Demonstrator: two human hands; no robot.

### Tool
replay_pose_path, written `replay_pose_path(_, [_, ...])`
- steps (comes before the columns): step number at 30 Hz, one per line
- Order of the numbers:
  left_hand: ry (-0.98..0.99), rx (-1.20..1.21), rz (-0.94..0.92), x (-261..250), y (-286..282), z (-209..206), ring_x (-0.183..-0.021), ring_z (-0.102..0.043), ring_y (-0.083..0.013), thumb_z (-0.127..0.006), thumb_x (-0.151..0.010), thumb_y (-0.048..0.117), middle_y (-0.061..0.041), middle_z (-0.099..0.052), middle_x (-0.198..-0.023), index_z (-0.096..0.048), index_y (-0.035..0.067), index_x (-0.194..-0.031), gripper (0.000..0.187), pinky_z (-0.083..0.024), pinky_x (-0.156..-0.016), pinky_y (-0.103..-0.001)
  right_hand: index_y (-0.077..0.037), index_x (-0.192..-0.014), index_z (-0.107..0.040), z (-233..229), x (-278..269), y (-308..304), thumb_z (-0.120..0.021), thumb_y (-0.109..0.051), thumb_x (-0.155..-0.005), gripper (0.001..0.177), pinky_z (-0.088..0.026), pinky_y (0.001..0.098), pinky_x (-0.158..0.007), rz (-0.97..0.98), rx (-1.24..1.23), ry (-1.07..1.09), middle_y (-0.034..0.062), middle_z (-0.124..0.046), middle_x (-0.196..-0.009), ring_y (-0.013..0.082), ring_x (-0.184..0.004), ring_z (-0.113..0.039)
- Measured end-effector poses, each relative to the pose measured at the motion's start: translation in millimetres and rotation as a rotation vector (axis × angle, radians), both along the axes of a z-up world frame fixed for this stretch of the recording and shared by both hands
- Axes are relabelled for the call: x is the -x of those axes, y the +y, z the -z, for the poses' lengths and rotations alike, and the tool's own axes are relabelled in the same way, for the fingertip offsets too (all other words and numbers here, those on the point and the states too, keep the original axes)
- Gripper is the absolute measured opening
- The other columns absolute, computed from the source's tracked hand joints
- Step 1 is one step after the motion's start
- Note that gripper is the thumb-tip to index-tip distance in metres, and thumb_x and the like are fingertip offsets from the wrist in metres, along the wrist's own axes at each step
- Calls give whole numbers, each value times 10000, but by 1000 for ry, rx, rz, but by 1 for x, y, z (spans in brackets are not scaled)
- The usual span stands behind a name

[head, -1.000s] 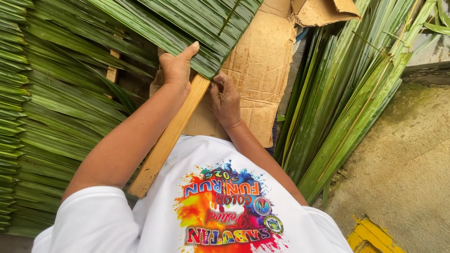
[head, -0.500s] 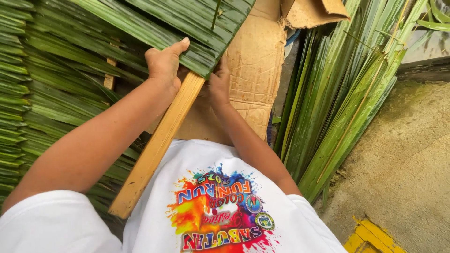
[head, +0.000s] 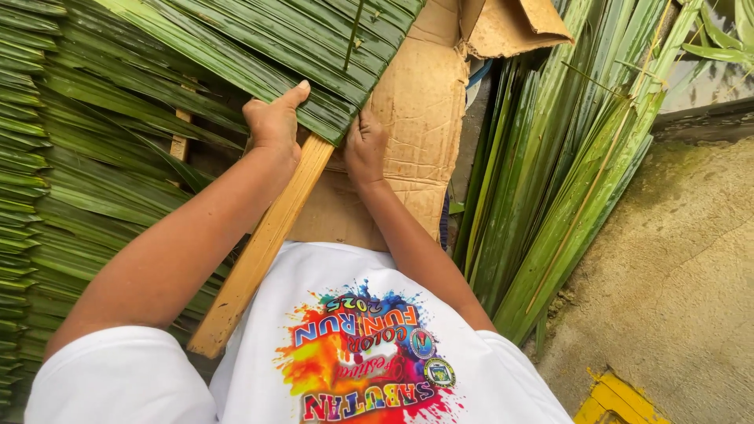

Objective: Weaving individual palm leaves onto a wooden stick to create a thatched roofing or wall panel.

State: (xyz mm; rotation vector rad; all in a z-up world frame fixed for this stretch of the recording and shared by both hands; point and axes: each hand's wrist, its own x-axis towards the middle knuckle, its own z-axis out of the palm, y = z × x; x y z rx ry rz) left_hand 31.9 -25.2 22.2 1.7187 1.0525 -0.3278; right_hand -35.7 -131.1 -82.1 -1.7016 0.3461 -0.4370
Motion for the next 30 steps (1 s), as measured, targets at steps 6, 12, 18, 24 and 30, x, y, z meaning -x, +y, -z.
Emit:
replay_pose_path(6, [-1, -190, 37, 5, 5, 37, -1316, -473, -484, -1047, -528, 641, -331, -439, -1370, -509, 281, -1449, 1125, -336, -1114, -492, -13, -1182, -634, -61, 59, 2, -652, -111, -1019, 191, -635, 302, -705, -45, -90, -69, 167, -744, -900, 204, -771, -771])
replay_pose_path(12, [-150, -47, -46, 12, 2, 22, -1371, -373, -555, -1067, -619, 431, -426, -369, -1403, -495, 17, -1403, 1055, -245, -1139, -636, -14, -1249, -675, -43, 59, 2, -713, -62, -969, 286, -654, 339, -822, -122, 327, -202, 129, -695, -1119, 295, -990, -749])
replay_pose_path(18, [-258, 100, -25, 25, 4, 9, -1377, -374, -552, -1033, -707, 332, -419, -408, -1358, -402, -143, -1364, 1027, -282, -1080, -717, -77, -1166, -725, -23, 49, -4, -767, -58, -915, 254, -647, 318, -776, -100, 458, -272, 79, -741, -1061, 246, -920, -759])
replay_pose_path(24, [-266, 71, -23, 15, 13, 59, -1316, -492, -507, -1068, -636, 357, -335, -502, -1271, -465, -124, -1269, 997, -356, -1024, -724, -72, -1152, -730, -16, 36, -23, -632, 33, -962, 239, -634, 340, -702, 7, 384, -230, 118, -750, -1036, 280, -912, -751])
replay_pose_path(30, [-212, 109, -1, 6, 16, 81, -1393, -399, -542, -1056, -671, 383, -373, -432, -1383, -396, -136, -1382, 1100, -309, -1052, -746, -39, -1044, -741, -31, 42, -19, -738, -18, -930, 116, -631, 340, -680, 46, 323, -218, 123, -752, -954, 296, -836, -762])
